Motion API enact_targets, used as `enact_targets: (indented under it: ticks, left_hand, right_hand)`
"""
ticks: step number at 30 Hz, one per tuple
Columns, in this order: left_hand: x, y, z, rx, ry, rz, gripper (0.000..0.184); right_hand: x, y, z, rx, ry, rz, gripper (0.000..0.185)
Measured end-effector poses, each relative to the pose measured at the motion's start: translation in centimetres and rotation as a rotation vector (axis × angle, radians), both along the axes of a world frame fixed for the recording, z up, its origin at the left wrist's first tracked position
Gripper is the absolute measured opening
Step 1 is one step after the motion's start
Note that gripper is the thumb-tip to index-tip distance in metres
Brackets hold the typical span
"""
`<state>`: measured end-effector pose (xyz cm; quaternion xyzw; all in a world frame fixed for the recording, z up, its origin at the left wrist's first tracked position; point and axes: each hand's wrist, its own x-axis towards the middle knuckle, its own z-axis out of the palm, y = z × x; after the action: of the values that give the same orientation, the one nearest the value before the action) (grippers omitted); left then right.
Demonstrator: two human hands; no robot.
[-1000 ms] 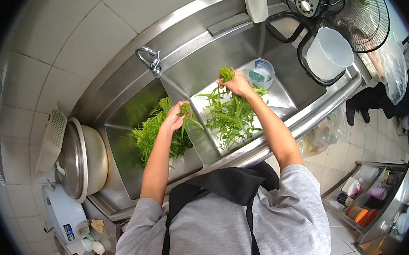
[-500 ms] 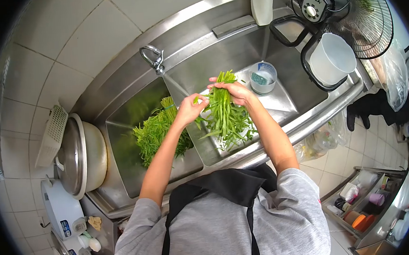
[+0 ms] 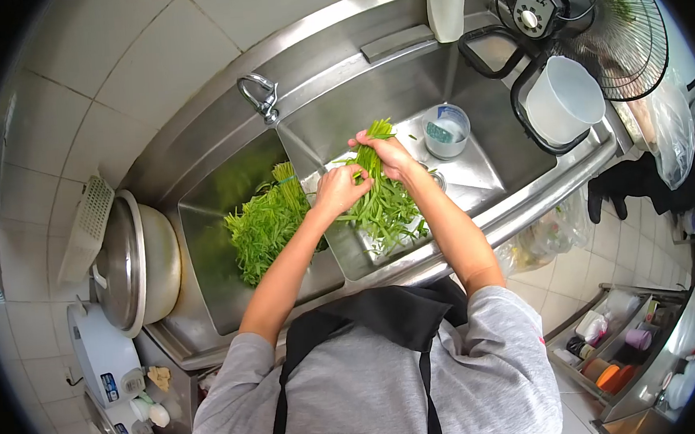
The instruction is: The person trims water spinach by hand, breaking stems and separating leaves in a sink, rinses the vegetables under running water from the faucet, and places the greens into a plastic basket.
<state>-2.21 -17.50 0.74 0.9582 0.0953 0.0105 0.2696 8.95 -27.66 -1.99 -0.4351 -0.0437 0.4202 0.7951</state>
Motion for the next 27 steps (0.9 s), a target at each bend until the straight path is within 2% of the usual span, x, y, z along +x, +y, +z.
enact_targets:
  ticks: [3, 4, 7, 12, 15, 21, 24, 27]
  left_hand:
    - [0.6, 1.2, -1.4, -0.042, 0.04, 0.04, 0.022]
    - [0.5, 1.8, -1.2, -0.063, 0.056, 0.049, 0.02]
    - [0.1, 4.2, -0.1, -0.462, 0.201, -0.04, 0.018]
    - [-0.2, 5.4, 1.6, -0.813, 0.459, -0.104, 0.022]
    - [0.0, 5.6, 1.5, -0.949, 0.488, -0.128, 0.02]
    - [0.9, 5.0, 0.4, -0.91, 0.435, -0.145, 0.017]
    - [1.1, 4.9, 0.2, -0.838, 0.411, -0.061, 0.015]
    - [1.2, 5.0, -1.9, -0.791, 0.199, 0.218, 0.017]
  right_hand:
    - [0.0, 0.4, -0.6, -0.266, -0.389, -0.006, 0.02]
    - [0.3, 0.0, 0.0, -0.424, -0.536, 0.036, 0.031]
    - [0.9, -1.0, -0.4, -0.475, -0.754, 0.106, 0.032]
    - [2.1, -2.0, 0.1, -0.346, -0.631, 0.355, 0.037]
    - [2.0, -2.1, 0.8, -0.318, -0.498, 0.351, 0.034]
    - [1.1, -1.2, 0.3, -0.369, -0.366, 0.285, 0.033]
    - [0.7, -1.3, 1.7, -0.356, -0.343, 0.293, 0.032]
    - [0.1, -0.8, 0.9, -0.359, -0.449, 0.232, 0.03]
